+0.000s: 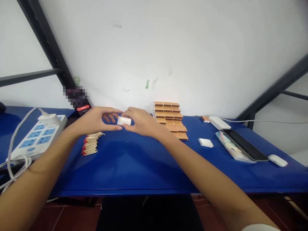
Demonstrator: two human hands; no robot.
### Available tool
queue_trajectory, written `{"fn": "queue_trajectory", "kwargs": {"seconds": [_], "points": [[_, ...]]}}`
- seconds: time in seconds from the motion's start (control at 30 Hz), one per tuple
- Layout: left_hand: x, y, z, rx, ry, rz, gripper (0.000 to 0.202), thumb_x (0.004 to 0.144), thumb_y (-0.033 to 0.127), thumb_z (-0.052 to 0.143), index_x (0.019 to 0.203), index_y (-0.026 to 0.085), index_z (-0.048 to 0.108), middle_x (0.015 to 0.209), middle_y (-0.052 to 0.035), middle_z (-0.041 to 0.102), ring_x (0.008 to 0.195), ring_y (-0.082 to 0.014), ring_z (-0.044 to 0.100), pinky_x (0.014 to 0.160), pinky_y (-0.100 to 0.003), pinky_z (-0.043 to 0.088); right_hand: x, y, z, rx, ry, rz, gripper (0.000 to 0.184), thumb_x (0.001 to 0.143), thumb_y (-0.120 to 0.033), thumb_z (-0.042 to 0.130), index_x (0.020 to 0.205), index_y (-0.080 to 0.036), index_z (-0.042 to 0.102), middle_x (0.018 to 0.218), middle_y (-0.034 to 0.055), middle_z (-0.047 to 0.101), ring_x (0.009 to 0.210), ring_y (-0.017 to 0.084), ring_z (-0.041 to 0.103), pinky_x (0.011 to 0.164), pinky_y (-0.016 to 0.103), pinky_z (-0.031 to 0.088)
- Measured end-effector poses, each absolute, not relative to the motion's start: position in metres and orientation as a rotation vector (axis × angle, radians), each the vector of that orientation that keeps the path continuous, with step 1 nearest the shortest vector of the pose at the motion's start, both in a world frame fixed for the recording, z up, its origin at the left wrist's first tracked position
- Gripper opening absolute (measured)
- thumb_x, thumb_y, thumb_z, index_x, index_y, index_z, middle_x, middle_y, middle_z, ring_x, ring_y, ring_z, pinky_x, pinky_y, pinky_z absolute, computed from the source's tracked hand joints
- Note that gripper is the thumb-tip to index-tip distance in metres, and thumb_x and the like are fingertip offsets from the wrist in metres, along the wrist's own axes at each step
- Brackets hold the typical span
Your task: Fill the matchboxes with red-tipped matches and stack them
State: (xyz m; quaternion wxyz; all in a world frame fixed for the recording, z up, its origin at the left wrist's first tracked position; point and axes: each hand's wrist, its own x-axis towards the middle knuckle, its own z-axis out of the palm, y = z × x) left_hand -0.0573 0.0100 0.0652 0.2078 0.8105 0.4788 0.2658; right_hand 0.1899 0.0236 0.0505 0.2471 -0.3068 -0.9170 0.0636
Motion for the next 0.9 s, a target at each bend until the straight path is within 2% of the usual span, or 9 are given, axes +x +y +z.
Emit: {"fn": "queue_trajectory", "kwargs": {"seconds": [0.07, 0.17, 0.27, 0.33, 0.43, 0.5, 0.67, 0.77, 0.9], "points": [[-0.064, 0.020, 0.066, 2.246, 1.388, 0.729, 0.073, 0.069, 0.067, 0.092, 0.128, 0.025, 0.086, 0.096, -0.0046, 0.085, 0.087, -0.0248, 0.077, 0.083, -0.034, 0.063, 0.171, 0.041, 0.050, -0.814, -2.487, 0.180, 0.025, 0.100, -0.028, 0.075, 0.120, -0.014, 0.071, 0.122, 0.0146, 0.076, 0.109, 0.026, 0.068, 0.092, 0.037, 0.048], [-0.086, 0.032, 0.063, 2.144, 1.477, 0.781, 0.075, 0.068, 0.066, 0.093, 0.127, 0.020, 0.087, 0.082, -0.0036, 0.082, 0.081, -0.0244, 0.075, 0.076, -0.033, 0.060, 0.148, 0.062, 0.045, -0.749, -2.370, 0.357, 0.030, 0.098, -0.025, 0.076, 0.124, -0.015, 0.067, 0.128, 0.0126, 0.076, 0.115, 0.024, 0.069, 0.097, 0.036, 0.050], [-0.112, 0.040, 0.055, 2.025, 1.578, 0.961, 0.077, 0.068, 0.063, 0.094, 0.129, 0.017, 0.085, 0.087, -0.0046, 0.083, 0.084, -0.0248, 0.075, 0.081, -0.035, 0.061, 0.123, 0.069, 0.035, -0.926, -2.139, 0.496, 0.028, 0.099, -0.026, 0.073, 0.124, -0.015, 0.068, 0.129, 0.0117, 0.077, 0.112, 0.021, 0.071, 0.096, 0.034, 0.053], [-0.125, 0.045, 0.049, 1.993, 1.739, 1.088, 0.075, 0.070, 0.061, 0.093, 0.129, 0.016, 0.084, 0.090, -0.0057, 0.083, 0.088, -0.0260, 0.076, 0.086, -0.037, 0.061, 0.105, 0.067, 0.029, -1.107, -2.103, 0.605, 0.024, 0.101, -0.037, 0.073, 0.113, -0.017, 0.073, 0.117, 0.0102, 0.080, 0.102, 0.022, 0.074, 0.088, 0.034, 0.055], [-0.136, 0.053, 0.041, 1.993, 1.944, 1.173, 0.071, 0.074, 0.060, 0.089, 0.128, 0.014, 0.083, 0.100, -0.0089, 0.084, 0.096, -0.0281, 0.077, 0.091, -0.038, 0.060, 0.076, 0.057, 0.021, -1.200, -2.333, 0.743, 0.037, 0.100, -0.056, 0.072, 0.095, -0.020, 0.076, 0.102, 0.0096, 0.082, 0.095, 0.025, 0.077, 0.080, 0.036, 0.056], [-0.139, 0.055, 0.038, 2.002, 2.001, 1.174, 0.071, 0.076, 0.060, 0.087, 0.128, 0.013, 0.082, 0.105, -0.0104, 0.084, 0.099, -0.0285, 0.078, 0.094, -0.038, 0.059, 0.059, 0.051, 0.019, -1.221, -2.467, 0.687, 0.043, 0.097, -0.062, 0.072, 0.097, -0.020, 0.075, 0.109, 0.0124, 0.083, 0.101, 0.030, 0.078, 0.080, 0.038, 0.057], [-0.140, 0.058, 0.028, 2.119, 2.017, 1.109, 0.065, 0.078, 0.061, 0.083, 0.124, 0.015, 0.082, 0.096, -0.0107, 0.083, 0.096, -0.0309, 0.078, 0.091, -0.038, 0.056, 0.039, 0.041, 0.016, -1.215, -2.641, 0.493, 0.032, 0.100, -0.050, 0.073, 0.104, -0.018, 0.074, 0.122, 0.0168, 0.082, 0.121, 0.036, 0.076, 0.092, 0.042, 0.061], [-0.138, 0.061, 0.022, 2.180, 1.974, 1.045, 0.059, 0.076, 0.064, 0.080, 0.116, 0.021, 0.082, 0.090, -0.0091, 0.082, 0.094, -0.0330, 0.078, 0.087, -0.038, 0.055, 0.042, 0.038, 0.016, -1.191, -2.660, 0.443, 0.025, 0.103, -0.042, 0.071, 0.105, -0.018, 0.074, 0.121, 0.0169, 0.082, 0.124, 0.035, 0.076, 0.096, 0.043, 0.062], [-0.136, 0.062, 0.020, 2.215, 1.976, 0.955, 0.058, 0.074, 0.066, 0.076, 0.113, 0.024, 0.080, 0.093, -0.0077, 0.082, 0.091, -0.0311, 0.077, 0.085, -0.036, 0.054, 0.050, 0.038, 0.017, -1.209, -2.696, 0.361, 0.026, 0.105, -0.039, 0.072, 0.112, -0.015, 0.075, 0.127, 0.0192, 0.081, 0.126, 0.035, 0.076, 0.100, 0.043, 0.062]]}}
